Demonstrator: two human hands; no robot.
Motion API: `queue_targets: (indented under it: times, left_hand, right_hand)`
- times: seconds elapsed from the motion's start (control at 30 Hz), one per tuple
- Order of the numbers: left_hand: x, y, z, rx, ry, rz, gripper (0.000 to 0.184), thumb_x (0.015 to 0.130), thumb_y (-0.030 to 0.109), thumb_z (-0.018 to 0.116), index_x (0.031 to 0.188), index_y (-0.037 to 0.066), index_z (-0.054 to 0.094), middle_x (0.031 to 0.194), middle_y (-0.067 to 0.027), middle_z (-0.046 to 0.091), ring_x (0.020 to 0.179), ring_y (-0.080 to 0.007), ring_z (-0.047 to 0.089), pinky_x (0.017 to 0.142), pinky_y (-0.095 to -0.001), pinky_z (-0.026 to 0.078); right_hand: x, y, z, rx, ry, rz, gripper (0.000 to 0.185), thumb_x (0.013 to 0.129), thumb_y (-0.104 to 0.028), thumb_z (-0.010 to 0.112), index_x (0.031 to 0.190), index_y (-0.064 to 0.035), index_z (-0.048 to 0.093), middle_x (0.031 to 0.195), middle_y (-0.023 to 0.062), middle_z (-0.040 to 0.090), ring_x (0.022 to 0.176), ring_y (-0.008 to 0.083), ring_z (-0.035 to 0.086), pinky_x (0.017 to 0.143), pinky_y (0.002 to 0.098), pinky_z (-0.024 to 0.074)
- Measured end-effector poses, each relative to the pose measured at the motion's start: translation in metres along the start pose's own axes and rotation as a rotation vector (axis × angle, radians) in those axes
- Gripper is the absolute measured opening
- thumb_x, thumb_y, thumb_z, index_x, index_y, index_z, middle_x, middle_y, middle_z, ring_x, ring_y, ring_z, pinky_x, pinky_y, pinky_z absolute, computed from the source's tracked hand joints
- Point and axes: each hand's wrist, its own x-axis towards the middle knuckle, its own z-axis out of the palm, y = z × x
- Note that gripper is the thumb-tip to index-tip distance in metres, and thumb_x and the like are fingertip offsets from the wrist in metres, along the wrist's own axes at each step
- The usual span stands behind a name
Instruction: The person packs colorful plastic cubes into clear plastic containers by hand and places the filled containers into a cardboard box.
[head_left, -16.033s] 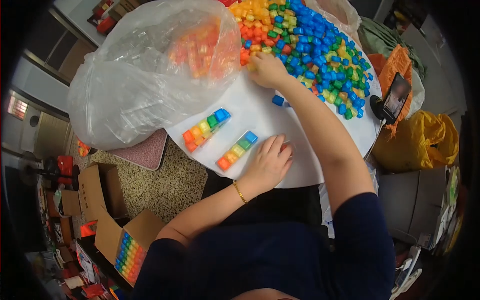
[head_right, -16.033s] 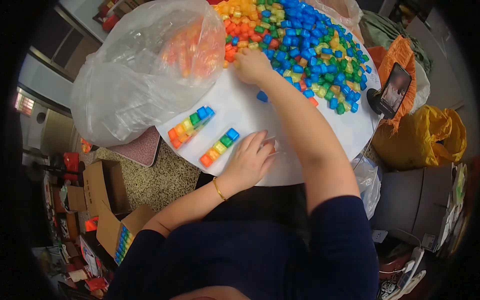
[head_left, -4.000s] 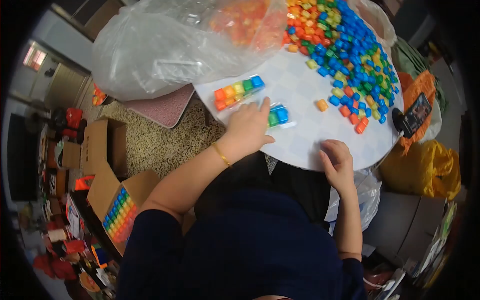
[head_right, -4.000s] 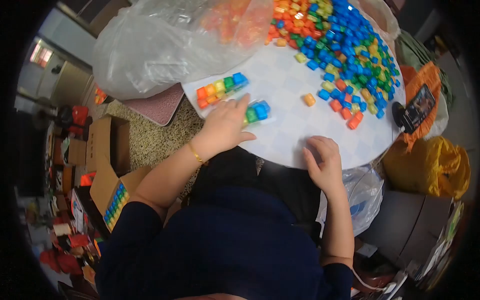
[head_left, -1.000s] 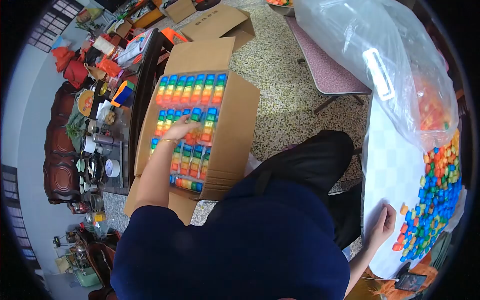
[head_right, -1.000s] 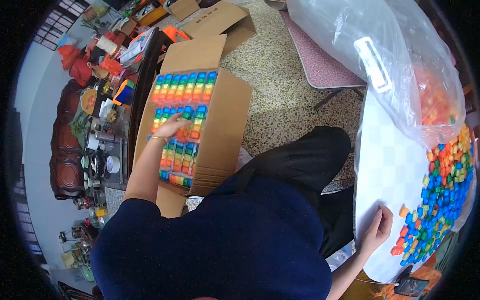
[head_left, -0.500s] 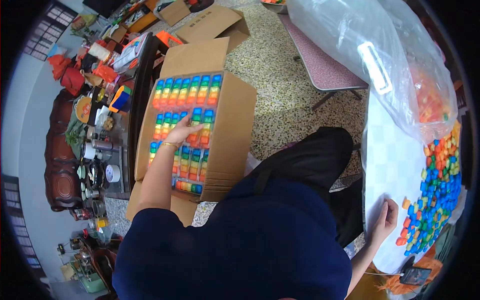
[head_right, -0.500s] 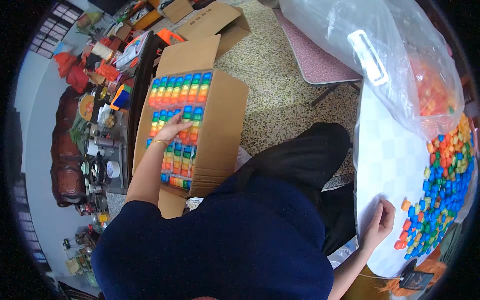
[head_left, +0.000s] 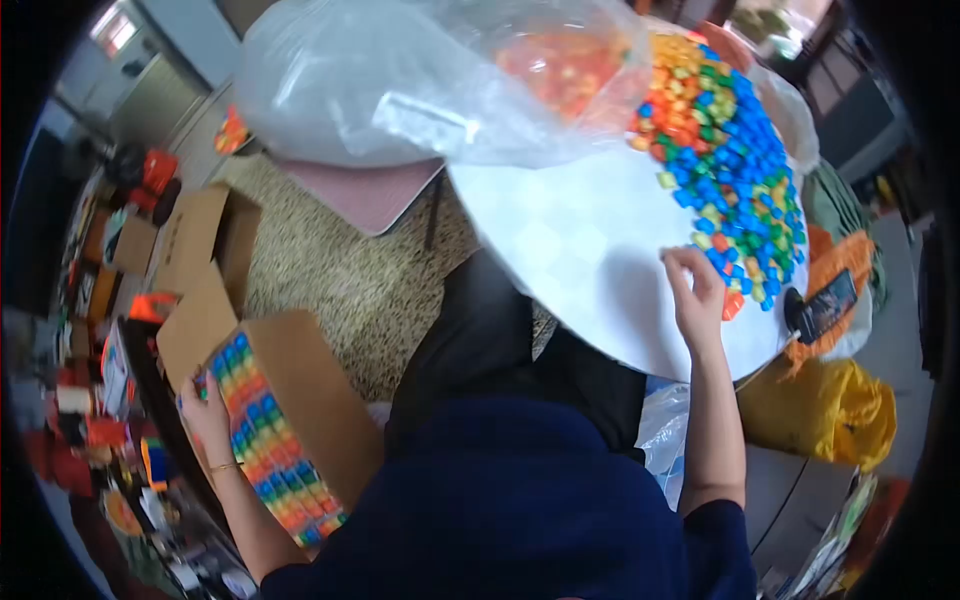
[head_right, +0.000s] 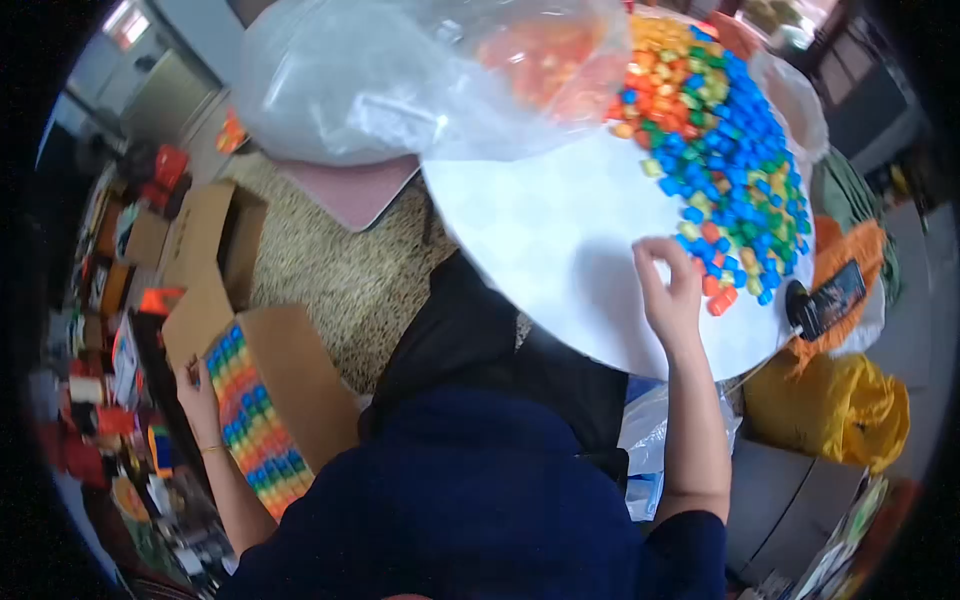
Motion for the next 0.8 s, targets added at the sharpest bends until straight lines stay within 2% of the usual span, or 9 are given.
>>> queue_targets:
  times: [0.03,0.07,0.13,0.17,0.27,0.47,0.63,0.7,0.8]
  left_hand:
    - [0.022,0.020,0.011,-0.148,-0.036,-0.006,0.023,0.087,0.009,0.060,0.108,-0.002,0.061,0.095,-0.0120,0.063,0.082,-0.0197,0.060,0.079,-0.0301,0.048]
    - [0.040,0.046,0.026,-0.167,-0.045,0.025,0.023,0.087,0.009,0.060,0.108,-0.002,0.061,0.095,-0.0120,0.063,0.082,-0.0197,0.060,0.079,-0.0301,0.048]
    - [0.054,0.136,0.058,-0.223,-0.132,0.406,0.020,0.091,0.007,0.056,0.109,0.000,0.059,0.097,-0.0097,0.062,0.085,-0.0175,0.061,0.077,-0.0284,0.050]
    - [0.058,0.175,0.072,-0.273,-0.174,0.542,0.019,0.089,0.005,0.058,0.107,0.000,0.059,0.098,-0.0103,0.063,0.087,-0.0177,0.061,0.079,-0.0282,0.049]
    - [0.061,0.287,0.096,-0.417,-0.329,0.828,0.019,0.080,-0.003,0.062,0.099,-0.002,0.062,0.100,-0.0147,0.064,0.090,-0.0228,0.062,0.082,-0.0301,0.049]
    - [0.065,0.422,0.150,-0.657,-0.562,0.978,0.018,0.080,0.001,0.064,0.098,-0.003,0.063,0.098,-0.0135,0.065,0.088,-0.0216,0.063,0.081,-0.0297,0.048]
    - [0.077,0.465,0.200,-0.708,-0.701,1.032,0.019,0.080,0.003,0.064,0.098,-0.003,0.063,0.097,-0.0130,0.065,0.088,-0.0213,0.062,0.082,-0.0297,0.048]
    - [0.102,0.474,0.226,-0.699,-0.563,1.033,0.021,0.080,0.007,0.065,0.099,-0.002,0.063,0.097,-0.0147,0.064,0.088,-0.0265,0.062,0.080,-0.0328,0.049]
    - [0.140,0.493,0.257,-0.579,-0.485,0.952,0.028,0.081,0.013,0.065,0.106,-0.001,0.062,0.104,-0.0147,0.063,0.097,-0.0235,0.060,0.086,-0.0328,0.047]
  right_hand:
    - [0.017,0.000,0.000,-0.030,0.050,0.015,0.010,0.087,-0.006,0.060,0.092,0.0019,0.062,0.091,0.0067,0.062,0.088,0.0150,0.058,0.079,0.0267,0.0447]
    - [0.034,0.007,0.009,-0.144,0.064,-0.136,0.011,0.086,-0.008,0.061,0.092,0.0015,0.062,0.092,0.0099,0.063,0.088,0.0181,0.060,0.081,0.0280,0.0450]
    - [0.074,-0.010,0.024,-0.405,-0.081,-0.288,0.015,0.080,-0.011,0.064,0.092,-0.0016,0.063,0.097,0.0138,0.062,0.096,0.0308,0.057,0.087,0.0382,0.0442]
    - [0.096,0.005,0.034,-0.608,-0.040,-0.366,0.017,0.078,-0.015,0.065,0.091,-0.0043,0.064,0.100,0.0122,0.060,0.102,0.0313,0.054,0.090,0.0418,0.0409]
    - [0.178,0.038,0.048,-0.904,0.032,-0.106,0.034,0.077,-0.027,0.066,0.106,-0.0082,0.062,0.116,0.0109,0.053,0.112,0.0296,0.048,0.093,0.0497,0.0369]
    - [0.258,0.082,0.048,-0.944,0.141,0.123,0.069,0.076,-0.043,0.060,0.137,-0.0162,0.041,0.133,0.0160,0.044,0.127,0.0336,0.038,0.106,0.0543,0.0261]
    - [0.226,0.080,0.056,-0.864,0.064,0.189,0.065,0.076,-0.040,0.060,0.134,-0.0152,0.044,0.129,0.0166,0.046,0.123,0.0350,0.042,0.104,0.0548,0.0280]
    - [0.206,0.077,0.055,-0.853,-0.031,0.184,0.060,0.077,-0.037,0.059,0.131,-0.0125,0.048,0.126,0.0169,0.047,0.119,0.0355,0.044,0.102,0.0543,0.0299]
    - [0.176,0.078,0.062,-0.873,-0.047,0.118,0.054,0.078,-0.035,0.059,0.126,-0.0103,0.052,0.125,0.0177,0.048,0.118,0.0361,0.045,0.100,0.0514,0.0321]
